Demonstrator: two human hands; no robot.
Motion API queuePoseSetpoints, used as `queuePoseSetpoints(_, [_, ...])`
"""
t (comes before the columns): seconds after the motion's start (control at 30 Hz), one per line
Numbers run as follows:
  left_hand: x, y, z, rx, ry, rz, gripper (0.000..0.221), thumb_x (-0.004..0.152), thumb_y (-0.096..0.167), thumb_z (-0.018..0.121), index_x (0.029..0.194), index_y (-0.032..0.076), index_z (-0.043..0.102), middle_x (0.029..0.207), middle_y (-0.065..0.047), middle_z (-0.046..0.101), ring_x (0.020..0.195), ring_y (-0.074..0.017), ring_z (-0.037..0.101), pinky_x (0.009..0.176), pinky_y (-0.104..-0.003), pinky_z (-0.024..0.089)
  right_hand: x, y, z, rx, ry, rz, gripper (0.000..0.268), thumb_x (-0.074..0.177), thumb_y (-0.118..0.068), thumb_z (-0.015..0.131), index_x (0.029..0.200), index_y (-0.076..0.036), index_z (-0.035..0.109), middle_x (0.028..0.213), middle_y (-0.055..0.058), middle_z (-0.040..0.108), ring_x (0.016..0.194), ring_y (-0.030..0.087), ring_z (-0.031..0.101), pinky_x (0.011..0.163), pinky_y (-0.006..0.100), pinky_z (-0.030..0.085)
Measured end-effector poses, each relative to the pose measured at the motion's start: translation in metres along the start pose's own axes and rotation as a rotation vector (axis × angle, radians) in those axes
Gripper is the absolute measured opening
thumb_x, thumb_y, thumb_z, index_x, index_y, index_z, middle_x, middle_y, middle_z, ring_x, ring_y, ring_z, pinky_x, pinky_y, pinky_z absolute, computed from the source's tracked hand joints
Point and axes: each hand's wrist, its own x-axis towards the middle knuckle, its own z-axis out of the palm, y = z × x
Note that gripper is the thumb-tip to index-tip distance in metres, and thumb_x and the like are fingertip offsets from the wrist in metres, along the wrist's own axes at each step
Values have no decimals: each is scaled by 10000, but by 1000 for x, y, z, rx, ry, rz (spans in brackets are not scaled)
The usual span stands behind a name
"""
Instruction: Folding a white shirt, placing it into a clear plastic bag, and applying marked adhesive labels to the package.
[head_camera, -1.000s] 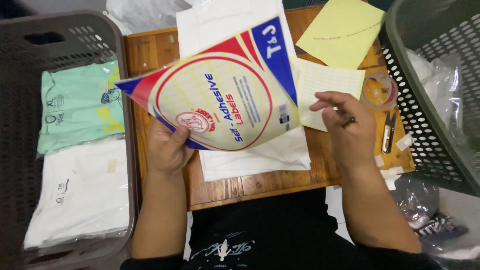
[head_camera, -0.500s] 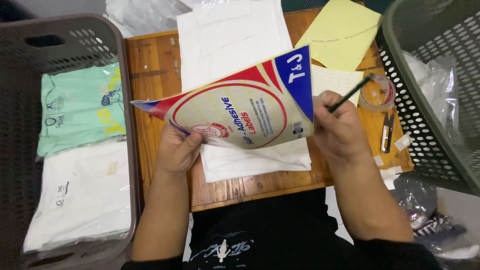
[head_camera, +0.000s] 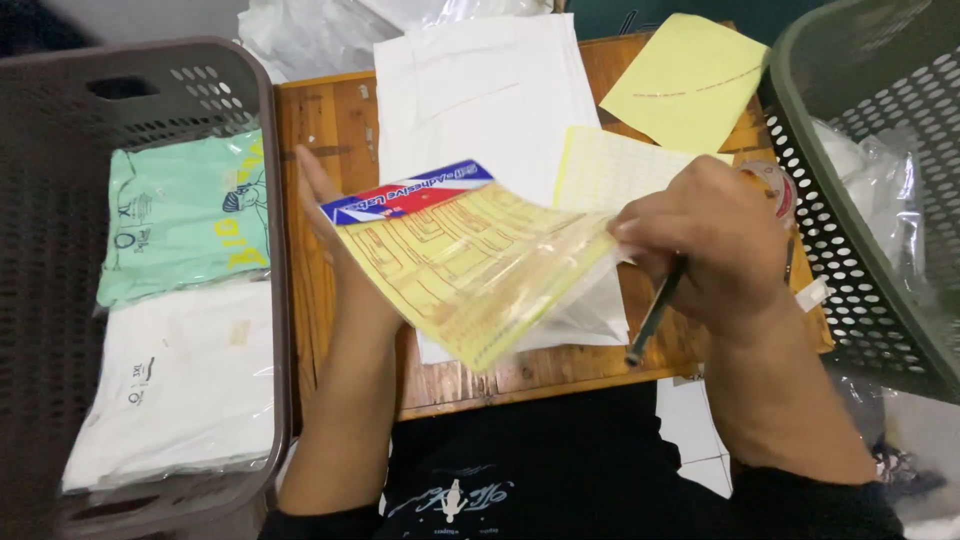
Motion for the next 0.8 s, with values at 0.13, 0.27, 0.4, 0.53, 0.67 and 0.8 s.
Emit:
queuePoseSetpoints(0.13, [-2,-3,-15,173,-159,-170,752,754,454,435,1351,293,8,1447,-72,81,1281,-377,69,993,-548,62,-33,-5,26,-366,-116,-89,84,813,-189,605,741,-210,567,747,-20,631,528,81,426,408,206,289])
queuePoseSetpoints(0.27, [23,-46,-15,620,-283,68,460,833,276,514,1250,151,366,1019,-179,483,999,-376,461,840,-481,330,-48,-23,47,-182,-120,-73,129,843,-159,497,806,-138,618,673,44,568,484,183,432,402,256,341])
queuePoseSetpoints(0.4, [34,-41,-12,358,-301,86,162,774,288,528,883,205,615,678,-47,615,725,-224,622,671,-333,448,-64,-30,51,-190,-182,-62,138,853,-101,455,863,-120,592,671,51,517,513,209,447,419,260,375])
queuePoseSetpoints(0.53, [45,-33,7,-37,-386,387,308,633,115,724,907,225,635,427,63,351,442,-61,409,523,-141,338,-64,-35,46,-287,-128,-87,137,823,-42,481,808,-94,607,681,57,526,510,178,428,405,253,346])
queuePoseSetpoints(0.67, [46,-32,-8,507,-226,408,409,756,95,584,1158,88,504,856,-179,509,882,-348,541,742,-435,443,-91,-25,54,-363,-218,19,144,838,-199,493,917,-172,611,716,30,541,573,197,467,488,275,388])
queuePoseSetpoints(0.8, [2,-34,-50,269,-545,696,300,727,0,522,1005,74,611,966,-145,538,1020,-367,457,900,-449,335,-114,-16,62,-324,-406,180,340,662,-262,676,977,-198,568,794,28,553,681,219,521,586,323,442])
